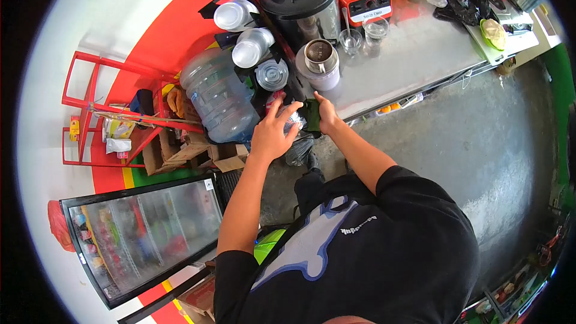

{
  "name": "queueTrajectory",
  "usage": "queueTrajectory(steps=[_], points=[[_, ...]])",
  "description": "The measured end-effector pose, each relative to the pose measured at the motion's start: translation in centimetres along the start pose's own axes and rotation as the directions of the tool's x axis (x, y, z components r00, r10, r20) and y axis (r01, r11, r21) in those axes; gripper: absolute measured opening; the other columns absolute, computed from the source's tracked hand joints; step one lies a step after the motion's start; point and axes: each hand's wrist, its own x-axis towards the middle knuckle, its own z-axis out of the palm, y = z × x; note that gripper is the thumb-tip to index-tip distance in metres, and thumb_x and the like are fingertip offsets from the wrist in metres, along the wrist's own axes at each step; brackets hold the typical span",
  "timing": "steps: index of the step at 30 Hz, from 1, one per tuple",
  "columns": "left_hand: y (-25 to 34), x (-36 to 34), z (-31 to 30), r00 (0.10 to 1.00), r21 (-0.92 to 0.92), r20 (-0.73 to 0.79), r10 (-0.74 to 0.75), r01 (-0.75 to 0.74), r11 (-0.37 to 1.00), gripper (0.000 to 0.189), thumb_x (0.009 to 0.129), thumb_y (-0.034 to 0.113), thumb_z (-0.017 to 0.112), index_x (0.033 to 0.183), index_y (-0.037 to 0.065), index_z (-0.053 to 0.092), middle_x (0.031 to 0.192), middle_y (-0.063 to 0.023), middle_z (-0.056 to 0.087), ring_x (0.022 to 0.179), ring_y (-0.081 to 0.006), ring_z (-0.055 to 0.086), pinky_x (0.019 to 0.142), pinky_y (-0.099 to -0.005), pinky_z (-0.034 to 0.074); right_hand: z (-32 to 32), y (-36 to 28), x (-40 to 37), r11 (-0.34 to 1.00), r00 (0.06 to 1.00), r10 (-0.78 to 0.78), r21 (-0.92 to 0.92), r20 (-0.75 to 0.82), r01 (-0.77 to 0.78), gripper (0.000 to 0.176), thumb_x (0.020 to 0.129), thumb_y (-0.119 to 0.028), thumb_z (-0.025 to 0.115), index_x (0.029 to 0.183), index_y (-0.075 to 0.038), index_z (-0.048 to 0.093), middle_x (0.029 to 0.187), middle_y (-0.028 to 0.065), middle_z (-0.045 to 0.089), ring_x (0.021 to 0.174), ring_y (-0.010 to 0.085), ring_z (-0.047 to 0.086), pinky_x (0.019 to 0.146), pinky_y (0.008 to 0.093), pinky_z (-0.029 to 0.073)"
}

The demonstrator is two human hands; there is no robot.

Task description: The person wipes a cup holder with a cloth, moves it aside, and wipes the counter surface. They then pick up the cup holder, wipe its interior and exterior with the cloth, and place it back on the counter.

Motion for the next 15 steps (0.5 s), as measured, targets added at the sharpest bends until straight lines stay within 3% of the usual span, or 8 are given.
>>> queueTrajectory(steps=[3, 5, 6, 7, 9, 11, 13, 15], points=[[-0.1, -0.1, 0.2, 0.997, 0.028, -0.065, 0.048, -0.046, 0.999, 0.056, 0.093, 0.028, 0.07, 0.146, 0.035, 0.055, 0.159, -0.0166, 0.047, 0.121, -0.0418, 0.067, 0.094, -0.051, 0.059, -0.3, 0.3, -0.8, 0.996, 0.991, -0.083, -0.053, -0.1, 0.078, 0.039, 0.106, -0.039, 0.059, 0.118, -0.003, 0.068, 0.098, 0.0127, 0.075, 0.087, 0.0306, 0.072, 0.083, 0.0469, 0.06], [0.2, -0.1, -0.1, 1.0, -0.008, -0.004, -0.004, 0.004, 1.0, 0.053, 0.094, 0.028, 0.07, 0.145, 0.031, 0.056, 0.158, -0.0194, 0.046, 0.133, -0.0445, 0.057, 0.098, -0.051, 0.056, -0.9, 0.4, -0.4, 0.862, 0.942, -0.334, -0.41, -0.021, 0.297, 0.032, 0.105, -0.034, 0.063, 0.117, -0.005, 0.069, 0.099, 0.0104, 0.074, 0.085, 0.03, 0.072, 0.081, 0.0472, 0.06], [0.1, -0.1, 0.0, 1.0, -0.016, -0.019, -0.008, 0.008, 1.0, 0.053, 0.094, 0.028, 0.07, 0.145, 0.031, 0.056, 0.158, -0.0194, 0.046, 0.133, -0.0445, 0.057, 0.098, -0.051, 0.056, -1.5, 0.5, 0.4, 0.768, 0.925, -0.379, -0.555, 0.01, 0.32, 0.038, 0.103, -0.036, 0.066, 0.115, 0.0, 0.069, 0.102, 0.0197, 0.076, 0.092, 0.0393, 0.074, 0.083, 0.0502, 0.058], [0.0, -0.2, 0.1, 1.0, -0.011, -0.023, -0.001, 0.001, 1.0, 0.053, 0.094, 0.028, 0.07, 0.145, 0.032, 0.056, 0.158, -0.0193, 0.047, 0.13, -0.0444, 0.059, 0.096, -0.0511, 0.057, -1.9, 0.3, 1.3, 0.757, 0.925, -0.379, -0.569, 0.016, 0.321, 0.038, 0.103, -0.036, 0.066, 0.115, 0.0, 0.069, 0.102, 0.0197, 0.076, 0.092, 0.0393, 0.074, 0.083, 0.0502, 0.058], [0.0, -0.2, 0.1, 0.999, -0.01, -0.047, -0.005, 0.004, 1.0, 0.054, 0.094, 0.028, 0.07, 0.145, 0.032, 0.056, 0.158, -0.0192, 0.048, 0.128, -0.0443, 0.062, 0.095, -0.0511, 0.057, -2.2, -0.4, 2.9, 0.173, 0.835, -0.536, -0.953, 0.122, 0.249, 0.045, 0.101, -0.037, 0.066, 0.112, 0.007, 0.067, 0.107, 0.033, 0.072, 0.103, 0.0496, 0.07, 0.086, 0.0541, 0.054], [0.2, -0.3, -0.2, 1.0, 0.009, -0.009, -0.029, 0.029, 1.0, 0.054, 0.093, 0.029, 0.071, 0.145, 0.033, 0.057, 0.157, -0.018, 0.049, 0.117, -0.0434, 0.067, 0.092, -0.0506, 0.059, 0.8, -1.3, 0.2, 0.07, 0.8, -0.578, -0.967, 0.16, 0.244, 0.049, 0.101, -0.038, 0.064, 0.11, 0.01, 0.065, 0.108, 0.04, 0.067, 0.113, 0.0533, 0.064, 0.091, 0.0555, 0.052], [0.1, -0.4, -0.1, 0.999, 0.015, -0.02, -0.039, 0.04, 0.999, 0.054, 0.093, 0.029, 0.071, 0.145, 0.034, 0.057, 0.156, -0.0171, 0.049, 0.111, -0.0427, 0.07, 0.09, -0.0499, 0.059, 1.7, -2.2, 0.5, -0.063, 0.807, -0.543, -0.969, 0.234, 0.239, 0.041, 0.105, -0.032, 0.06, 0.113, 0.007, 0.069, 0.107, 0.0327, 0.072, 0.111, 0.0491, 0.068, 0.091, 0.0508, 0.052], [0.1, -0.5, 0.0, 0.999, 0.02, -0.027, -0.044, 0.044, 0.999, 0.054, 0.093, 0.029, 0.071, 0.145, 0.035, 0.057, 0.156, -0.0162, 0.05, 0.106, -0.042, 0.072, 0.088, -0.0493, 0.06, 1.6, -2.8, 1.5, -0.011, 0.806, -0.543, -0.962, 0.235, 0.273, 0.044, 0.107, -0.035, 0.058, 0.11, 0.007, 0.069, 0.101, 0.0263, 0.075, 0.097, 0.04, 0.073, 0.086, 0.0477, 0.052]])
